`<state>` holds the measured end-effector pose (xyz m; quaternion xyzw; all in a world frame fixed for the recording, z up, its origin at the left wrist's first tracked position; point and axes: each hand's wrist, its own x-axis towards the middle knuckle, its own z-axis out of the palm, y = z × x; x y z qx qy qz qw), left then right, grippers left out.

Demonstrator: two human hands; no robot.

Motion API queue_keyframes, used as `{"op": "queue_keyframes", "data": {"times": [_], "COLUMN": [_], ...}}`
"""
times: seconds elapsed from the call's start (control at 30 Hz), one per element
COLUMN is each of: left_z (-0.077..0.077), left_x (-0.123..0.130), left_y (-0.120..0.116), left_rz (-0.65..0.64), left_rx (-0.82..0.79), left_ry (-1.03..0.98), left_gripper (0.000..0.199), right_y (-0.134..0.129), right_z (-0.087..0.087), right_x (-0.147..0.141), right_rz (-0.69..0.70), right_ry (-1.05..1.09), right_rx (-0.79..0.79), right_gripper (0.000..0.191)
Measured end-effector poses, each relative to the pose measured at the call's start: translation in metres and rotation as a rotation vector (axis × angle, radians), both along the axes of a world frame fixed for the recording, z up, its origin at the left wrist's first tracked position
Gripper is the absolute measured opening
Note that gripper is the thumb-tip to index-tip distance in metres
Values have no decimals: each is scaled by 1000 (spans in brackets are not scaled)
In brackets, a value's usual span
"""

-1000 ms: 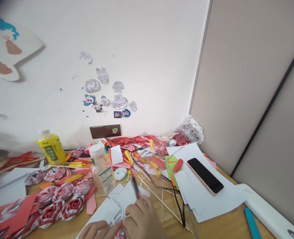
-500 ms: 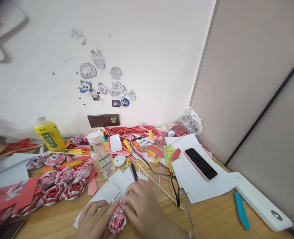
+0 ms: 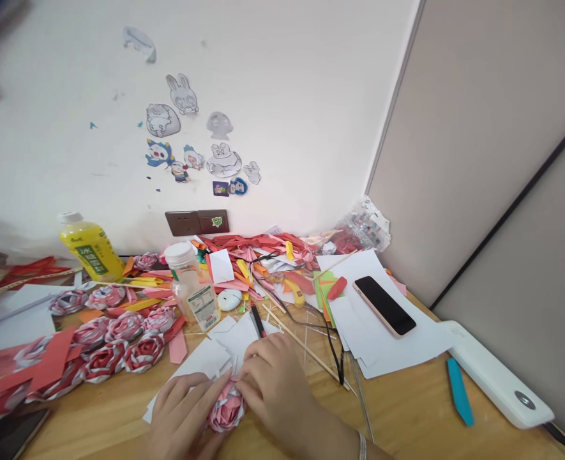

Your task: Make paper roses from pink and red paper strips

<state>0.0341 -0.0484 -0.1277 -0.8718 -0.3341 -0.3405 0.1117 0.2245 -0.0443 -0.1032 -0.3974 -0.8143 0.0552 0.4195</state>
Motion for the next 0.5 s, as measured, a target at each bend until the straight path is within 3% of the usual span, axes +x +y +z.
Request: {"op": "queue_keyframes", "data": {"times": [0.3,0.5], "left_z": [-2,2], "left_x": [-3,0], "left_y": [-2,-2], "left_rz": [3,-18], "left_rx": [-33,-14], "left_ry": [12,12], "left_gripper": [44,42], "right_y": [1,-2], "right_z": [1,1], "right_x": [-6,-3], "right_rz": [2,47], "right_ry": [-177,-52], "right_rx": [183,14], "right_gripper": [25,13]}}
